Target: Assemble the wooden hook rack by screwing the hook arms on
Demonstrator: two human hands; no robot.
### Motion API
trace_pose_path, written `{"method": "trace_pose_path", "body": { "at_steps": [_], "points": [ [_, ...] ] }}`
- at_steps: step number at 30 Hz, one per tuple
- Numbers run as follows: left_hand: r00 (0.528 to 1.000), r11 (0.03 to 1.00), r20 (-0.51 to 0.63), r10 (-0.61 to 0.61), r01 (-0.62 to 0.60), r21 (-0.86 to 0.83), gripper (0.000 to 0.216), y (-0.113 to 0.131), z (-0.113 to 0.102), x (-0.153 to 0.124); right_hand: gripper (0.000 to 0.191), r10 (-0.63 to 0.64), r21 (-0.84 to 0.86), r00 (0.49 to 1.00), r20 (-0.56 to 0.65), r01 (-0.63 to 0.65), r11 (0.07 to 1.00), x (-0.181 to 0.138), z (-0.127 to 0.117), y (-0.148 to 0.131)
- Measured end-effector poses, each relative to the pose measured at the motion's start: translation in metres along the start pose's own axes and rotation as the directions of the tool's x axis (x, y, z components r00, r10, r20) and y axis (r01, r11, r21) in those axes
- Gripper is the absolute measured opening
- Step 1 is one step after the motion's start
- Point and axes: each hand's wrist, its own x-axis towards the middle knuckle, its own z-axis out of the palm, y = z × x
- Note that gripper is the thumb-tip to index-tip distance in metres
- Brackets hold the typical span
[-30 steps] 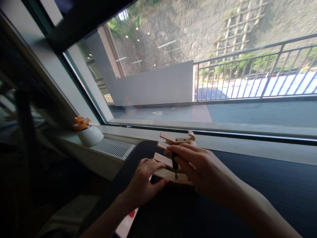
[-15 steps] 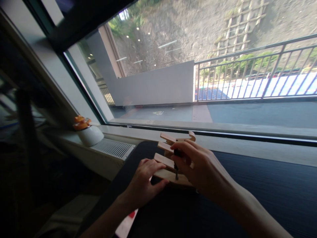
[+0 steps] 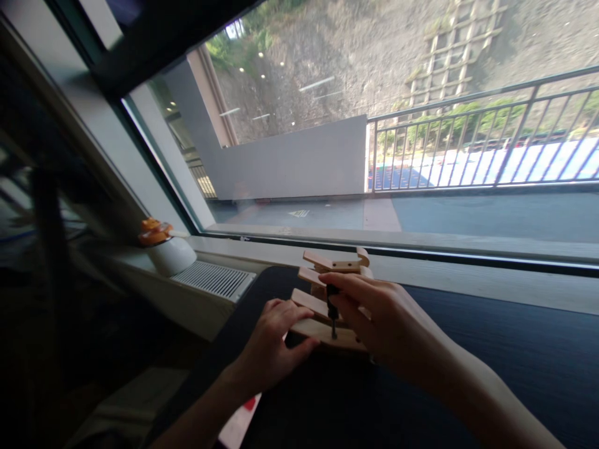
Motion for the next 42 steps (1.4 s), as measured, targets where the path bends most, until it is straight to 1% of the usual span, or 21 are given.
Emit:
{"method": "trace_pose_path", "body": {
  "at_steps": [6, 10, 13, 16, 19, 29, 33, 35, 39, 42],
  "points": [
    [1.000, 1.000, -0.002, -0.006, 0.006, 0.006, 0.032, -0.001, 0.001, -0.001, 0.023, 0.031, -0.026, 0.994, -0.105, -0.034, 0.999, 0.005, 0.001, -0.004],
    [1.000, 1.000, -0.009, 0.008, -0.008, -0.003, 0.032, -0.001, 0.001, 0.000, 0.017, 0.024, -0.031, 0.990, -0.136, -0.028, 0.999, 0.006, 0.002, -0.006],
    [1.000, 1.000, -0.014, 0.008, -0.008, -0.010, 0.031, 0.000, 0.000, 0.000, 0.018, -0.008, -0.013, 0.993, -0.116, 0.007, 1.000, 0.005, -0.001, -0.007],
    [1.000, 1.000, -0.002, 0.002, -0.002, -0.021, 0.031, 0.001, -0.001, 0.000, 0.027, -0.050, -0.010, 0.996, -0.069, 0.049, 0.999, 0.003, -0.003, -0.006],
    [1.000, 1.000, 0.008, -0.006, 0.006, -0.026, 0.031, 0.002, -0.002, 0.001, 0.031, -0.048, -0.008, 0.998, -0.047, 0.047, 0.999, 0.002, -0.002, -0.004],
    [1.000, 1.000, 0.020, -0.020, 0.021, -0.024, 0.028, 0.001, -0.001, 0.001, 0.015, 0.052, 0.050, 0.997, -0.062, -0.049, 0.998, 0.004, -0.001, -0.004],
    [0.999, 0.999, 0.031, -0.028, 0.028, -0.023, 0.028, 0.001, -0.002, 0.001, 0.007, 0.071, 0.024, 0.994, -0.078, -0.069, 0.997, 0.004, 0.000, -0.008],
    [0.999, 0.999, 0.032, -0.033, 0.034, -0.022, 0.029, 0.002, -0.002, 0.001, 0.007, 0.073, 0.013, 0.993, -0.093, -0.072, 0.997, 0.004, 0.001, -0.011],
    [0.999, 0.999, 0.026, -0.027, 0.028, -0.030, 0.031, 0.002, -0.002, 0.001, 0.019, -0.025, 0.022, 0.996, -0.087, 0.027, 0.999, 0.005, -0.001, -0.011],
    [0.999, 0.999, 0.024, -0.021, 0.022, -0.032, 0.031, 0.002, -0.002, 0.002, 0.026, -0.086, 0.020, 0.996, -0.038, 0.087, 0.996, 0.004, -0.004, -0.008]
  ]
}}
